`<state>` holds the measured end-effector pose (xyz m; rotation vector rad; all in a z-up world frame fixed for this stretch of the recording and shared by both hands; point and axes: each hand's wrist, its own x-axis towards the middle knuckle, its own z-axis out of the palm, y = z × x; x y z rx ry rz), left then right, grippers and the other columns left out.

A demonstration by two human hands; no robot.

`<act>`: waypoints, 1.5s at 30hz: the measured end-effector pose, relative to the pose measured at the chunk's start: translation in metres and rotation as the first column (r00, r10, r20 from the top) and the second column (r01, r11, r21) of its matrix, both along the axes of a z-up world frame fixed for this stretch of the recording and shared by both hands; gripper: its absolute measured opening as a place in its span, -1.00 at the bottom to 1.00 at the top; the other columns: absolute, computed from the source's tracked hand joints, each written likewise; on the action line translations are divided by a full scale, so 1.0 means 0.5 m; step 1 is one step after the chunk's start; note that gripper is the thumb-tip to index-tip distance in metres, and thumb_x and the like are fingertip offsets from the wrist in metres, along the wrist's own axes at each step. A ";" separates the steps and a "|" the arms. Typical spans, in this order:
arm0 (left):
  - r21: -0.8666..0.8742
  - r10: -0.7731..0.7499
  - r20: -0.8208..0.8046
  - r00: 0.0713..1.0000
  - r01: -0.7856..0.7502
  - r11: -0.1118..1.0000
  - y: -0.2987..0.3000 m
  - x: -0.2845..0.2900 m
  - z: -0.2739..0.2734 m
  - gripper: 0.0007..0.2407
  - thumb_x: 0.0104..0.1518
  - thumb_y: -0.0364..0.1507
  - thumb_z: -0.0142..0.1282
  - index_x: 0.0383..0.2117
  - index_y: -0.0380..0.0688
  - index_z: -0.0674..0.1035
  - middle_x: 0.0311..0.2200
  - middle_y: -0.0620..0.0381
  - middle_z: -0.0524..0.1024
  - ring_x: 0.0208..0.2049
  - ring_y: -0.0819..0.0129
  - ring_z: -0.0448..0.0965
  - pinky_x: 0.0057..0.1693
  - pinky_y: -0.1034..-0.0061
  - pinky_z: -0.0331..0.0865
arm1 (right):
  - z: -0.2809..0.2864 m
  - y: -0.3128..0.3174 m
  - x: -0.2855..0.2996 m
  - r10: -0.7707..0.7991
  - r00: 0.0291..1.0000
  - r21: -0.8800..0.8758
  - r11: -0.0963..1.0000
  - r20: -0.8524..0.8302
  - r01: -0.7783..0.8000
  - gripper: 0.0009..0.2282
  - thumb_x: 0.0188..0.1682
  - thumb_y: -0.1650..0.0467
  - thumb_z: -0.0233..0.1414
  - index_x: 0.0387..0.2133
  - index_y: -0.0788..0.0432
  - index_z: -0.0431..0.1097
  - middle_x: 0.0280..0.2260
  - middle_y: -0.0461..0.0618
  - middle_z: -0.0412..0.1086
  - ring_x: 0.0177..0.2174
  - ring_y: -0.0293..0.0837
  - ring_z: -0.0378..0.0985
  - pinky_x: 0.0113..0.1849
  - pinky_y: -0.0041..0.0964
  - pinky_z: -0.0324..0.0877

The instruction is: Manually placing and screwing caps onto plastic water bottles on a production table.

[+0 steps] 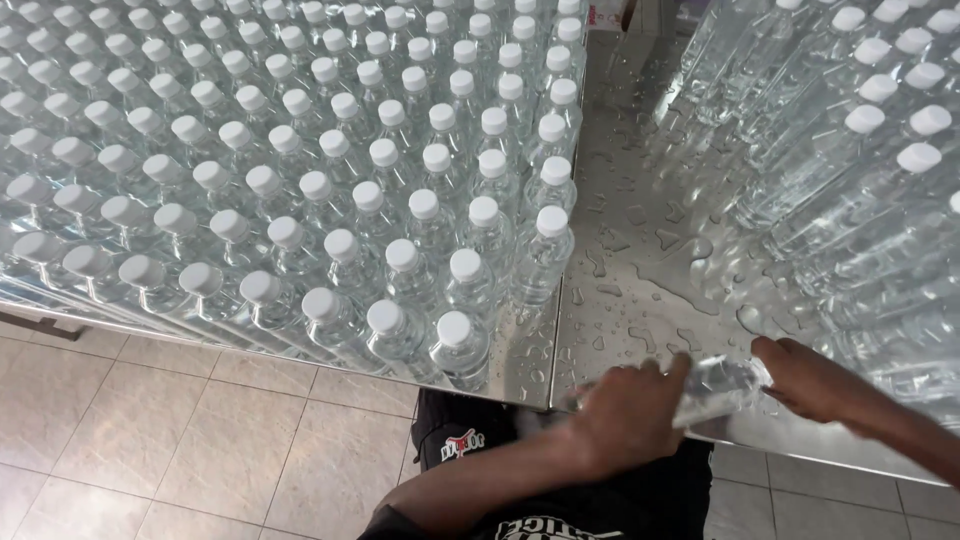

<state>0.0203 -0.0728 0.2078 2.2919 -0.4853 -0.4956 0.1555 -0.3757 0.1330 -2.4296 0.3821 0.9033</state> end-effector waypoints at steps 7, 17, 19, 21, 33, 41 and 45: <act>-0.173 0.284 0.422 0.861 -0.231 0.958 0.016 -0.006 -0.073 -0.34 0.24 -0.34 0.33 0.37 -0.16 0.15 -0.07 -0.47 0.55 -0.27 -0.26 0.69 -0.31 -0.07 0.68 | 0.363 0.275 -0.083 0.223 0.968 -0.169 0.965 0.116 -0.202 -0.48 0.22 0.07 -0.24 0.42 -0.19 0.33 -0.11 0.14 0.72 -0.26 0.12 0.79 -0.24 -0.09 0.47; -0.542 0.655 0.614 0.440 -0.369 0.755 0.093 -0.099 -0.219 -0.09 0.29 -0.11 0.36 0.55 -0.07 -0.13 0.40 -0.55 0.17 0.40 -0.45 0.33 0.33 -0.32 0.48 | 0.367 0.436 -0.121 0.533 0.680 0.127 0.733 0.504 -0.669 -0.68 -0.10 0.24 0.30 -0.05 -0.09 0.65 -0.31 -0.21 0.80 -0.53 -0.28 0.78 -0.53 -0.49 0.68; -0.493 0.564 0.768 0.304 -0.283 0.823 0.116 -0.150 -0.263 -0.18 0.33 -0.40 0.44 0.58 0.02 0.02 0.40 -0.32 0.14 0.44 -0.28 0.34 0.46 -0.19 0.44 | 0.370 0.481 -0.118 0.610 0.618 0.152 0.639 0.496 -0.754 -0.72 -0.06 0.20 0.30 -0.11 -0.05 0.63 -0.39 -0.20 0.70 -0.52 -0.30 0.67 -0.49 -0.50 0.57; -0.472 0.561 0.750 0.350 -0.312 0.825 0.141 -0.169 -0.239 -0.48 0.32 -0.50 0.33 0.34 -0.11 0.28 0.25 -0.25 0.29 0.28 -0.19 0.45 0.34 -0.03 0.53 | 0.356 0.506 -0.104 0.605 0.577 0.142 0.612 0.548 -0.778 -0.70 -0.04 0.18 0.30 -0.08 -0.02 0.62 -0.49 -0.21 0.55 -0.57 -0.30 0.51 -0.48 -0.43 0.43; -0.475 0.634 0.572 0.520 -0.419 0.774 0.148 -0.134 -0.233 -0.73 0.33 -0.63 0.12 0.15 -0.30 0.53 0.33 -0.27 0.40 0.30 -0.16 0.52 0.28 0.11 0.56 | 0.282 0.546 -0.087 0.470 0.205 -0.028 0.443 0.859 -0.896 -0.59 0.13 0.29 0.23 0.21 0.13 0.40 -0.38 -0.11 0.38 -0.52 -0.22 0.38 -0.43 -0.25 0.34; -0.496 0.666 0.494 0.559 -0.448 0.744 0.153 -0.127 -0.229 -0.77 0.37 -0.54 0.07 0.11 -0.28 0.56 0.31 -0.19 0.43 0.34 -0.05 0.48 0.34 0.16 0.48 | 0.272 0.477 -0.085 0.482 0.211 -0.029 0.443 0.850 -0.896 -0.35 0.15 0.34 0.25 0.47 0.05 0.07 -0.23 -0.06 0.33 -0.52 -0.19 0.30 -0.42 -0.27 0.41; -0.481 0.672 0.484 0.560 -0.472 0.739 0.152 -0.131 -0.228 -0.76 0.35 -0.50 0.13 0.11 -0.21 0.60 0.30 -0.14 0.46 0.34 -0.04 0.49 0.37 0.20 0.44 | 0.313 0.379 -0.093 0.478 0.229 -0.070 0.530 0.848 -0.845 -0.57 0.19 0.31 0.14 0.31 0.11 0.30 -0.14 -0.02 0.39 -0.33 -0.14 0.50 -0.30 -0.20 0.47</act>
